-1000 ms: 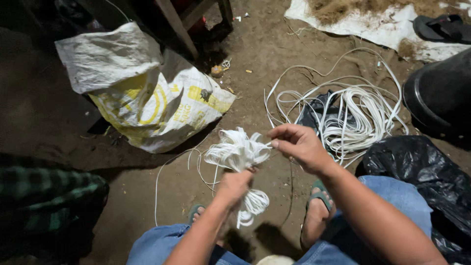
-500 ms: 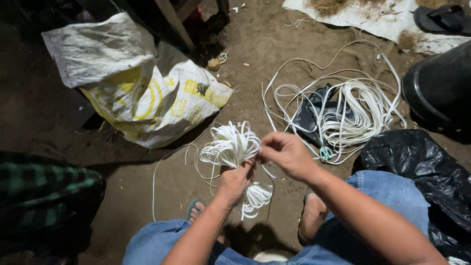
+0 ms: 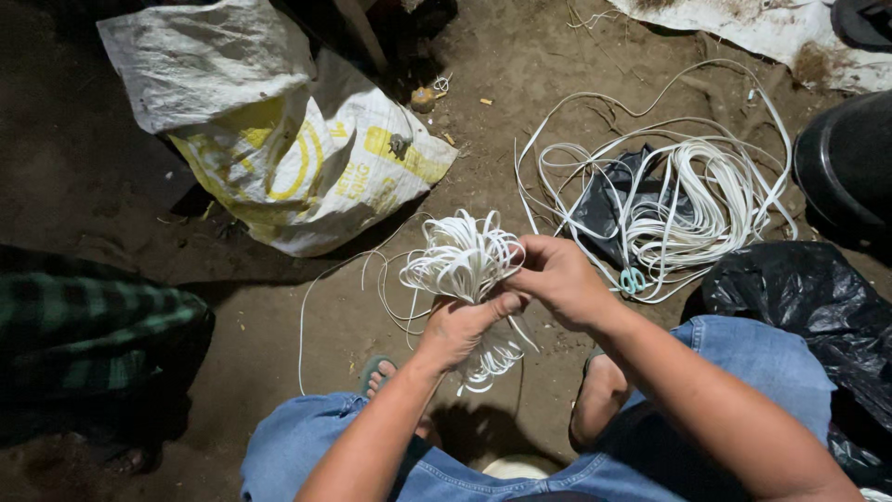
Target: The person gathers loose white cables, coils them into a bundle, and secures the bundle with a small white tie. They then pick up a pair of scissors and cut a single cable segment.
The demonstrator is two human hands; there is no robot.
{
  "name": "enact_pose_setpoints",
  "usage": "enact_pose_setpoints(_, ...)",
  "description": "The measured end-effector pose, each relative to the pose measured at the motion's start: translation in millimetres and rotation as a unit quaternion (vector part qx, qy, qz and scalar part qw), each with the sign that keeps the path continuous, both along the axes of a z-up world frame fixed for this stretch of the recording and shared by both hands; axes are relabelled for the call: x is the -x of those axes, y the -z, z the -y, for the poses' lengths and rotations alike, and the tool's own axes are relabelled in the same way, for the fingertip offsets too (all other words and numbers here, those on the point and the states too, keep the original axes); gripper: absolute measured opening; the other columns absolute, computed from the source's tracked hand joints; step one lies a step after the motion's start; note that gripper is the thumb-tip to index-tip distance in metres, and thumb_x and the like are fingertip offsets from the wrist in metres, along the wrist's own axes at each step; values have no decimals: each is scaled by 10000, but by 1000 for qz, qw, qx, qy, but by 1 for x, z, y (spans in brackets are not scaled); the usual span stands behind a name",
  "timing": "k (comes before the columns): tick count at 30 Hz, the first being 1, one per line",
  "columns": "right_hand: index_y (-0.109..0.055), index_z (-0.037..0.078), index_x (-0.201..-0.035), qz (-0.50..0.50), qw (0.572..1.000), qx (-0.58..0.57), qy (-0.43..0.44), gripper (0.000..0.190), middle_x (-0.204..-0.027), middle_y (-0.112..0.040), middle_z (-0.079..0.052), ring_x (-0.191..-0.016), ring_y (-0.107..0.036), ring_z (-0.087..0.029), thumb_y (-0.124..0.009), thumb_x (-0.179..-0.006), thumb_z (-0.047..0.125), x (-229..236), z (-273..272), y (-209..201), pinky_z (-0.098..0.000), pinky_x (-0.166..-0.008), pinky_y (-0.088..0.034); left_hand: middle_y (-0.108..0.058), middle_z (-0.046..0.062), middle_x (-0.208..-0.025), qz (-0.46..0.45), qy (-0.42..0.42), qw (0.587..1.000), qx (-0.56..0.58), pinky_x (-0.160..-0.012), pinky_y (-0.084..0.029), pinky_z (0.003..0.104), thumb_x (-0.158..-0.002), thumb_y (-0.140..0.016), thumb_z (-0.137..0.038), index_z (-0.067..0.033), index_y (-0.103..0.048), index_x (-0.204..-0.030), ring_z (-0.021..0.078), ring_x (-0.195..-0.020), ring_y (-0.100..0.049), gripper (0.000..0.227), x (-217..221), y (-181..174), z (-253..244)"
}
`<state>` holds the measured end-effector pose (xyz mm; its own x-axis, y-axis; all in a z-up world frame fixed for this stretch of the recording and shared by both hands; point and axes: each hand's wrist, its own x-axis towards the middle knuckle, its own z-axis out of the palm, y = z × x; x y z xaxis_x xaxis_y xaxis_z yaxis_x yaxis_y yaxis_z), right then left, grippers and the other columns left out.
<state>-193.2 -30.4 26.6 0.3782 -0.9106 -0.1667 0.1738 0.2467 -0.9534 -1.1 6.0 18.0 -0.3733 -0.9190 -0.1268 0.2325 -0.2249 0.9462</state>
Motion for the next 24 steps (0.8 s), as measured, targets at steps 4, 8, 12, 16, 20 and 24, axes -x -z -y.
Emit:
enact_pose_setpoints(4, -730, -3, -1109, -9, 999, -6, -32, 231, -943, -748, -3, -836, -667, -77, -722, -888, 61, 0, -2, 13, -263, -745, -561, -742, 18, -979, 94, 8, 996, -4, -796, -538, 320, -880, -787, -238, -40, -743, -1117, 112, -885, -651, 312, -2, 15, -2)
enact_pose_setpoints(8, -727, -63, -1146, -15, 998, 56, -31, 244, -1051, -738, -83, -955, -671, -129, -727, -963, 100, -2, 0, 19, -292, -868, -550, -710, -3, -830, 314, -8, 948, 41, -728, -522, 314, -944, -674, -250, -58, -755, -928, 110, -779, -658, 209, -6, 36, 5)
enact_pose_setpoints(12, -530, -15, -1418, -29, 988, 137, -61, 617, -1383, -605, -120, -1275, -572, -191, -769, -908, 236, -6, -2, 5, -332, -1095, -452, -587, 18, -650, 185, -154, 957, -160, -579, -443, 316, -1010, -645, -338, -43, -641, -730, 146, -603, -530, 407, -12, 37, 15)
enact_pose_setpoints(16, -195, 26, -1569, -111, 958, 172, -199, 1124, -1487, -476, -116, -1373, -471, -218, -896, -744, 329, -26, -25, -3, -364, -1122, -370, -512, 7, -637, -112, -246, 953, -140, -547, -397, 309, -1013, -645, -249, -101, -557, -737, 121, -572, -463, 326, -4, 30, 18)
enact_pose_setpoints(20, -400, 32, -1450, -150, 964, 127, -177, 897, -1295, -579, -97, -1195, -544, -181, -863, -720, 273, -36, -30, 13, -350, -1026, -467, -505, 23, -622, -191, -234, 934, -192, -604, -490, 320, -1002, -658, -261, -94, -531, -714, 154, -596, -535, 355, -1, 28, 17)
enact_pose_setpoints(24, -604, -17, -1185, -156, 970, 26, -183, 509, -1022, -668, -60, -939, -618, -131, -798, -760, 183, -36, -30, 40, -327, -821, -536, -469, 2, -604, -206, -244, 924, -211, -564, -461, 314, -969, -670, -243, -115, -575, -777, 155, -578, -531, 250, 1, 27, 14)
